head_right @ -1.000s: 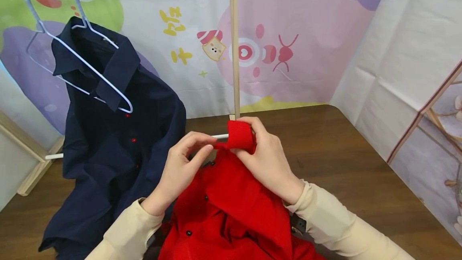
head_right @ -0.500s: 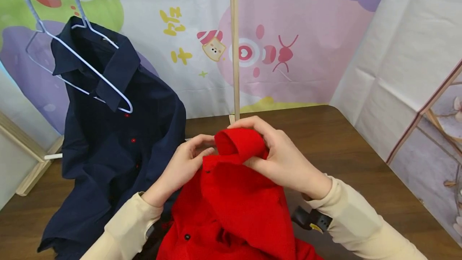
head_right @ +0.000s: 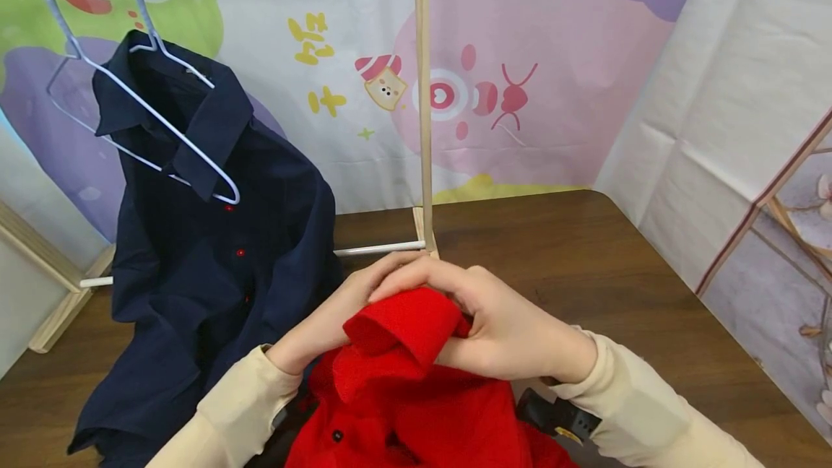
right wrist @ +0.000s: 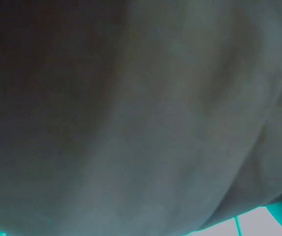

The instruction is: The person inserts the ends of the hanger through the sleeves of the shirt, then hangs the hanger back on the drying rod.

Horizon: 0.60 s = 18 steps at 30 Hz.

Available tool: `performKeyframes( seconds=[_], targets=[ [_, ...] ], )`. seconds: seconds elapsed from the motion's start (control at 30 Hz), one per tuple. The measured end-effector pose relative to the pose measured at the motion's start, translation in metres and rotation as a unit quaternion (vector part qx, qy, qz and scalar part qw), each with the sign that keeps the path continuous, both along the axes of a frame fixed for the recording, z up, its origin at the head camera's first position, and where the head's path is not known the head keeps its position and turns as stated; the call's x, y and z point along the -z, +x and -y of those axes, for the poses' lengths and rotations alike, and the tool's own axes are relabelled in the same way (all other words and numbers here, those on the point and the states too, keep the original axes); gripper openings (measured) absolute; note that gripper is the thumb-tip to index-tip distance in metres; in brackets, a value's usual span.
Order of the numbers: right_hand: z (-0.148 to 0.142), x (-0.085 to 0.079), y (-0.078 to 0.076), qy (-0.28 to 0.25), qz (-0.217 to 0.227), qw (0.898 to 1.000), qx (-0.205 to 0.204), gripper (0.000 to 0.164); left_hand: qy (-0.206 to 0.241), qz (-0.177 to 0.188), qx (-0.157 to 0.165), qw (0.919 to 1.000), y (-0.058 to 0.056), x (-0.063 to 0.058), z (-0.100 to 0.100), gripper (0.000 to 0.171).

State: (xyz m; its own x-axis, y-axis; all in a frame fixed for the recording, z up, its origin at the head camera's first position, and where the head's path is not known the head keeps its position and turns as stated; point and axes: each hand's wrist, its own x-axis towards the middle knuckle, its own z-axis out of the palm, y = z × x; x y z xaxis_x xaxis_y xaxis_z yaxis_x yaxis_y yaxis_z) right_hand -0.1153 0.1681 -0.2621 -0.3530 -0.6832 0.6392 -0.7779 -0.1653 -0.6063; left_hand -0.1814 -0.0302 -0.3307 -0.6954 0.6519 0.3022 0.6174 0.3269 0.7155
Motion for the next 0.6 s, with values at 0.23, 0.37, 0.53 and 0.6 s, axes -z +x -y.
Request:
performKeyframes(
  seconds=[0.23, 0.37, 0.53, 0.6],
  targets=[
    [0.002, 0.002, 0.003, 0.023, 0.001, 0.996, -0.08, 0.048, -0.014, 0.027, -0.061, 0.9977, -0.002, 0.004, -0.008, 0.038],
    [-0.003, 0.0, 0.003, 0.02, -0.007, 0.997, -0.077, 0.048, 0.026, 0.032, -0.1, 0.9941, -0.004, 0.007, -0.006, 0.035],
    [-0.024, -0.001, 0.001, -0.023, 0.011, 0.999, -0.03, 0.054, 0.113, 0.037, -0.156, 0.9807, -0.006, -0.003, 0.007, 0.03],
    [-0.035, -0.002, 0.0, -0.04, 0.027, 0.999, 0.0, 0.056, 0.125, 0.031, -0.154, 0.9796, -0.004, -0.009, 0.015, 0.035]
  ],
)
